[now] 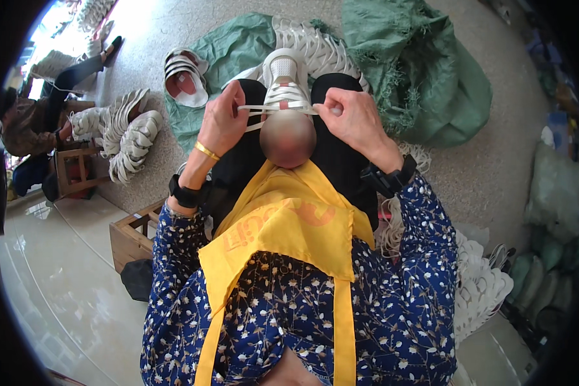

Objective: The person sits on the floor and laces a white sneaker by threading a white shoelace through the eyelets. They repeatedly pull the lace ends to tighten the fit and adjust the lacing pattern across the shoe's upper.

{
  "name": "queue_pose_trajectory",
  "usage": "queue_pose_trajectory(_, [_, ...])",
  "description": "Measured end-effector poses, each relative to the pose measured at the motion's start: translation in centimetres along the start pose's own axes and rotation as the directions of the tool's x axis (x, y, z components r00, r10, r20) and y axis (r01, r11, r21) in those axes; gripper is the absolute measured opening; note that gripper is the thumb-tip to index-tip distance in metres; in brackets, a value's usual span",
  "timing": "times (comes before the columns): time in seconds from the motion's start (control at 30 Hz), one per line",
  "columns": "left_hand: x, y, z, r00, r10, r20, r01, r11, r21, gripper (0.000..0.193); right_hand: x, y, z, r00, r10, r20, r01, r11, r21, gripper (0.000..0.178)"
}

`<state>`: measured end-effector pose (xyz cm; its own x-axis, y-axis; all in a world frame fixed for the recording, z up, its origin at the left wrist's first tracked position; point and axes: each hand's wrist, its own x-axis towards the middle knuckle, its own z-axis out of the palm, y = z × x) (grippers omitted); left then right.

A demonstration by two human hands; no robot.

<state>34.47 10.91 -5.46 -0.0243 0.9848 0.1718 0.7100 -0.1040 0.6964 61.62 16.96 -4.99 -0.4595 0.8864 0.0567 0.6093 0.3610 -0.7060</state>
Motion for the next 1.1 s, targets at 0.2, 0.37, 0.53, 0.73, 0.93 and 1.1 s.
queue_pose_trajectory(0.2, [-0.5,0.3,0.1,1.000,-0.023,-0.004,0.022,0.996,-0.090,0.013,0.8,1.5,-0.3,0.982,0.135,0.133,-0.168,0.947,0.275,0.027])
queue_pose_trajectory(0.37, [-0.7,0.3,1.7,0.990,0.120,-0.079,-0.124,0.992,-0.036,0.013,1.7,2.8,-0.3,0.949,0.185,0.256,-0.310,0.699,0.644,0.027])
queue_pose_trajectory(0.53, [-0.6,0.0,1.1,0.994,0.071,-0.081,-0.073,0.997,-0.030,0.013,1.2,1.5,-0.3,0.977,0.159,0.139,-0.196,0.931,0.308,0.028])
queue_pose_trajectory(0.73, [-0.1,0.4,-0.3,0.999,-0.048,0.022,0.048,0.999,0.020,0.016,1.2,1.0,0.1,0.999,-0.040,0.022,0.039,0.999,0.020,0.028])
queue_pose_trajectory(0.93, [-0.5,-0.3,0.7,0.999,-0.005,-0.051,0.003,0.999,-0.037,0.013,1.4,2.4,-0.2,0.966,0.130,0.222,-0.220,0.866,0.448,0.024])
queue_pose_trajectory(1.1, [-0.4,-0.3,1.1,0.997,0.036,-0.064,-0.038,0.999,-0.029,0.012,1.4,3.2,-0.2,0.961,0.074,0.266,-0.202,0.846,0.494,0.021])
